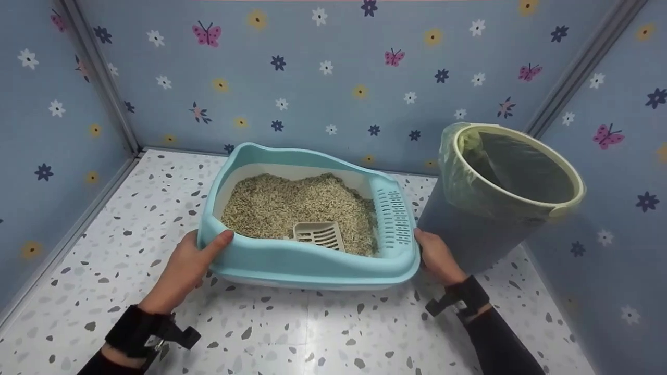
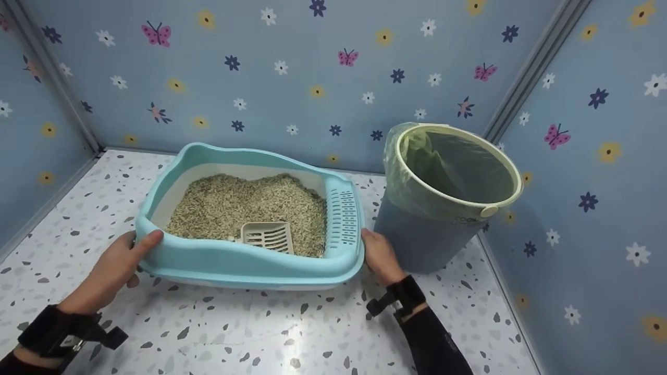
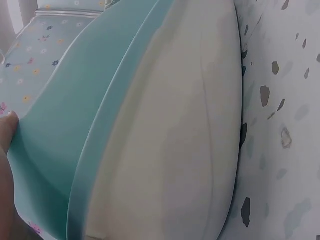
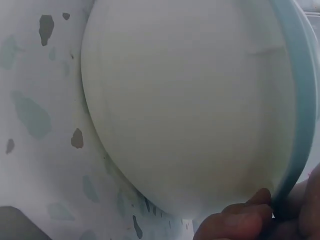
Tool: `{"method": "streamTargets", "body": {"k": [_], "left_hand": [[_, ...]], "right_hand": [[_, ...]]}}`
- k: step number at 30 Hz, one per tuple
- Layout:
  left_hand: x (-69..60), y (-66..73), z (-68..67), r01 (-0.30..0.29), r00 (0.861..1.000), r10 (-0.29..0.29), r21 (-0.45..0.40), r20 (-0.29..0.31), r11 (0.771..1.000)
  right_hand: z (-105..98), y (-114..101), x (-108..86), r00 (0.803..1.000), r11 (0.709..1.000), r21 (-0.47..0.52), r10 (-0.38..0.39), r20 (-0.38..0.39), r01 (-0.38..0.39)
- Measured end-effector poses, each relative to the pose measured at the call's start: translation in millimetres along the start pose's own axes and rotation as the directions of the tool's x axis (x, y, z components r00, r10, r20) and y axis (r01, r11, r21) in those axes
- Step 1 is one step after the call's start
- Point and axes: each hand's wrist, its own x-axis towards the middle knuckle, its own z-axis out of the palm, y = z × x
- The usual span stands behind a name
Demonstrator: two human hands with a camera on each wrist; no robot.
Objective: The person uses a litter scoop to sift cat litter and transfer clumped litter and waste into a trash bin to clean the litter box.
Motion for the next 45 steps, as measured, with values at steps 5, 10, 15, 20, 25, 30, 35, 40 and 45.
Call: {"method": "streamTargets", "body": {"k": [5,10,15,20,25,30,35,40,45], "left_hand": [[8.7,-5.5,-10.5,0.009,1.0,-0.009,0.012,-0.018,1.0],[19.9,-6.8,-23.6,0.056,0.998,-0.055,0.013,-0.027,0.998],[23.7,-4.6,-26.2,0.118,0.993,-0.118,-0.01,-0.003,0.993],[21.8,-5.2,-15.4,0.079,0.997,-0.079,-0.014,0.026,0.997],[25.5,-5.2,-13.0,0.085,0.996,-0.084,-0.012,0.026,0.996],[34.4,-6.8,-21.2,0.093,0.996,-0.093,-0.013,0.014,0.996],[42.7,-8.9,-25.7,0.059,0.998,-0.059,-0.033,-0.008,0.998],[40.7,-4.7,-18.1,0.058,0.998,-0.059,-0.035,-0.015,0.998],[32.2,-2.2,-4.8,0.077,0.997,-0.077,0.005,0.008,0.997]], "right_hand": [[10,-1,-15.1,1.0,1.0,0.017,0.006,-0.019,-0.006],[21,1,-36.3,0.998,0.988,0.142,0.053,0.045,-0.059],[18,-2,-31.8,0.995,0.986,0.16,0.033,0.095,-0.048],[14,-3,-9.4,0.997,0.988,0.148,0.036,0.062,-0.045],[17,0,-6.2,0.998,0.99,0.133,0.057,-0.004,-0.056],[24,0,-19.1,0.999,0.991,0.134,0.028,-0.023,-0.024],[28,0,-32.8,0.997,0.972,0.232,0.033,0.072,-0.049],[22,-1,-24.7,0.997,0.972,0.23,0.037,0.074,-0.053],[16,-2,0.3,0.999,0.985,0.169,0.039,-0.024,-0.035]]}}
